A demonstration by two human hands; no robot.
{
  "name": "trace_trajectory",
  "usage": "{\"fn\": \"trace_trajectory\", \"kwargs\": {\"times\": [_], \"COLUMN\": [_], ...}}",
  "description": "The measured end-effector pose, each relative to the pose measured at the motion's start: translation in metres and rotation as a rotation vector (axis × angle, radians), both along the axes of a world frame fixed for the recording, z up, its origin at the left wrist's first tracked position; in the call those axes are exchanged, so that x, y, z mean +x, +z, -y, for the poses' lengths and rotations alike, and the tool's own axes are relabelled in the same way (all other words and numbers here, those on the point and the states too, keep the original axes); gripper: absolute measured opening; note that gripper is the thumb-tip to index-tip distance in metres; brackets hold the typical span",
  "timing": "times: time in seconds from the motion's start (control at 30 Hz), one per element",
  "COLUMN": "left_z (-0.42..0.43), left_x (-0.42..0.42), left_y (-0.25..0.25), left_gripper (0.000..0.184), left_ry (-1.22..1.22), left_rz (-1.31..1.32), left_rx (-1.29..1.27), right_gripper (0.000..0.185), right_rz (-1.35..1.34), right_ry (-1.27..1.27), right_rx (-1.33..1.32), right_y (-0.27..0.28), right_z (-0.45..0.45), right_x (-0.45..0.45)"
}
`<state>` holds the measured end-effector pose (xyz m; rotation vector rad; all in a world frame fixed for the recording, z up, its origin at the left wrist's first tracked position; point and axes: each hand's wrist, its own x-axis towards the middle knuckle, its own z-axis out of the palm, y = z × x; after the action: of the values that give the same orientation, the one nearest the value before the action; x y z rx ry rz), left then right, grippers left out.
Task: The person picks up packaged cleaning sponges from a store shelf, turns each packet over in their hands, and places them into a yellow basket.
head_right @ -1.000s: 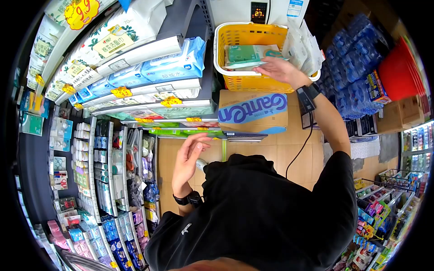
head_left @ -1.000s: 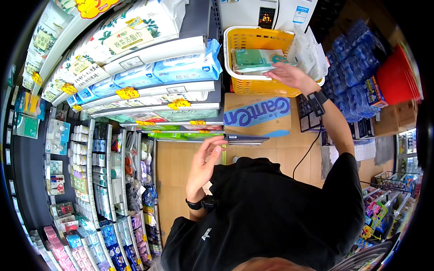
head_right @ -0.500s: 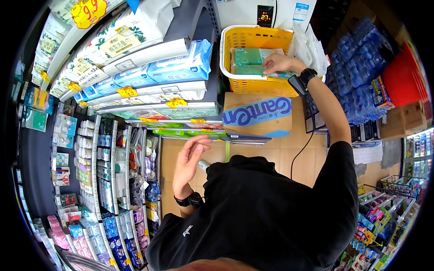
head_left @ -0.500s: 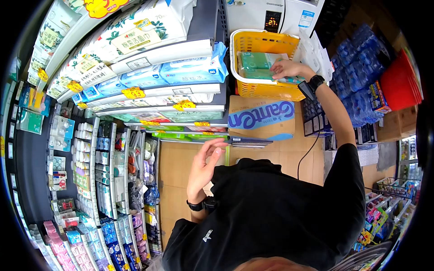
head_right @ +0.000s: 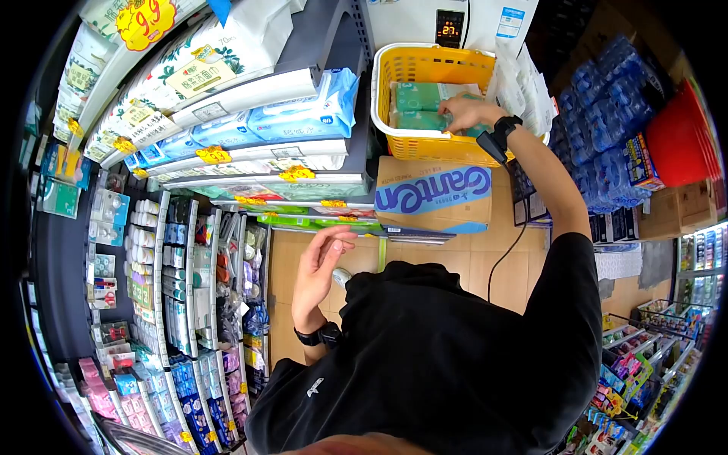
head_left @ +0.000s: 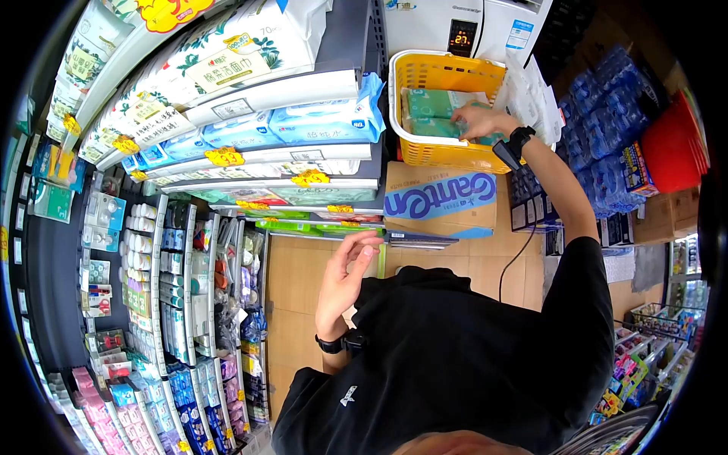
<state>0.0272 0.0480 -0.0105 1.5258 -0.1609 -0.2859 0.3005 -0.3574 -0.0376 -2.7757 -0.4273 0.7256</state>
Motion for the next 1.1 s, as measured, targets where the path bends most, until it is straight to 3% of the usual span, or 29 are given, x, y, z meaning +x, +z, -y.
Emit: {"fn": "trace_trajectory", "kwargs": {"times": [0.17,0.27,0.53,0.77,0.87,0.93,1.1], "left_z": [0.004,0.005,0.007,0.008,0.011,0.010,0.010], "left_x": [0.002,0.005,0.009,0.014,0.015,0.016,0.017], "left_y": [0.001,0.001,-0.002,-0.004,0.000,-0.001,-0.004], "left_gripper": [0.033,0.033,0.033,0.033,0.031,0.031,0.032], "left_ry": [-0.022,-0.023,-0.022,-0.036,-0.044,-0.047,-0.042], "left_rz": [-0.010,0.006,0.007,-0.007,-0.017,-0.015,-0.004], "left_rx": [0.008,0.010,0.003,0.008,0.013,0.015,0.040], "right_gripper": [0.069,0.072,0.076,0.072,0.079,0.077,0.073], "right_rz": [0.060,-0.042,0.285,0.269,0.286,0.232,0.088], "right_ry": [0.052,-0.034,0.069,0.060,0.068,0.253,0.330], "right_rx": [-0.057,-0.081,-0.114,-0.185,-0.203,0.028,0.146], "right_y": [-0.005,0.001,-0.031,-0.030,-0.036,-0.027,-0.020], "right_z": [-0.006,-0.007,-0.008,-0.014,-0.010,-0.007,-0.028], "right_x": [0.003,0.003,0.004,0.001,0.008,0.010,0.025]}}
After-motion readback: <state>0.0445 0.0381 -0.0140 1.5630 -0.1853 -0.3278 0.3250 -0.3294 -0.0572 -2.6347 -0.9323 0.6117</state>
